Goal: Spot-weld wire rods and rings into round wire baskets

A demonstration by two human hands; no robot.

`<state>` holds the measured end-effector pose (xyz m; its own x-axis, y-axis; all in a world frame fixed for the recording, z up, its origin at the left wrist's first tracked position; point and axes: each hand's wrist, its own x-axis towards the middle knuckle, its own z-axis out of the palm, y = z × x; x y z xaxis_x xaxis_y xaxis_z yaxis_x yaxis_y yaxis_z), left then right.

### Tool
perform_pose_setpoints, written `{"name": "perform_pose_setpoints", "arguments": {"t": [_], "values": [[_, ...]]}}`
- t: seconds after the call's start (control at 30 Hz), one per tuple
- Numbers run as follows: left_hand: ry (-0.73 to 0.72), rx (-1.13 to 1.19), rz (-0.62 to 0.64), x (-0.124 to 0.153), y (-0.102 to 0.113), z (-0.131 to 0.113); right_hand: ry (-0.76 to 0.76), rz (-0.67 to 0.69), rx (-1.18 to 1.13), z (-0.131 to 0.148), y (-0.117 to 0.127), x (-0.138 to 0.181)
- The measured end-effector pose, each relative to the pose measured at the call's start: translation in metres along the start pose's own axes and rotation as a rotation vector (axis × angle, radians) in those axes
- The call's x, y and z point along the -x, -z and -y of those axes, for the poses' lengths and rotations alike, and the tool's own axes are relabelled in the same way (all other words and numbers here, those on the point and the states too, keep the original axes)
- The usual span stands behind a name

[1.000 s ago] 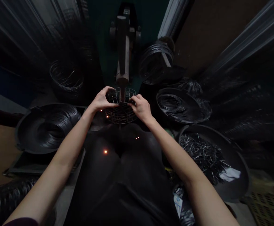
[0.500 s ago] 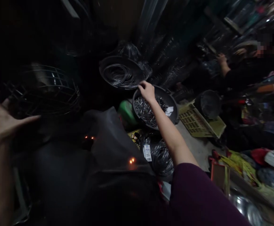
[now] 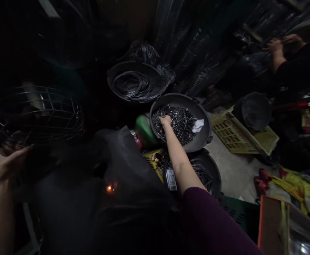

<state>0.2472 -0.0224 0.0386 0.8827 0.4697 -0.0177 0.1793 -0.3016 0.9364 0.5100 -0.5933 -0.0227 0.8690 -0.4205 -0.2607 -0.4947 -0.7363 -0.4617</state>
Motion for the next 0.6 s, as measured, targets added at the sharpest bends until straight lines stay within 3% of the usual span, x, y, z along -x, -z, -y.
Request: {"name": "perform_pose_setpoints", "arguments": {"t": [0.3,0.5,0.6], "values": [[-0.041,0.067,0.032,0.007,-0.003,-0.005,0.209,-0.173,-0.261,0.012,0.026,-0.031],[-0.021,0.062,-0.034,0.004,-0.001,0.004,0.258,-0.189,-0.226,0.010,0.033,-0.036],[-0.019,0.049,-0.003,0.003,0.002,0.008,0.289,-0.143,-0.137,0.007,0.032,-0.033]]}}
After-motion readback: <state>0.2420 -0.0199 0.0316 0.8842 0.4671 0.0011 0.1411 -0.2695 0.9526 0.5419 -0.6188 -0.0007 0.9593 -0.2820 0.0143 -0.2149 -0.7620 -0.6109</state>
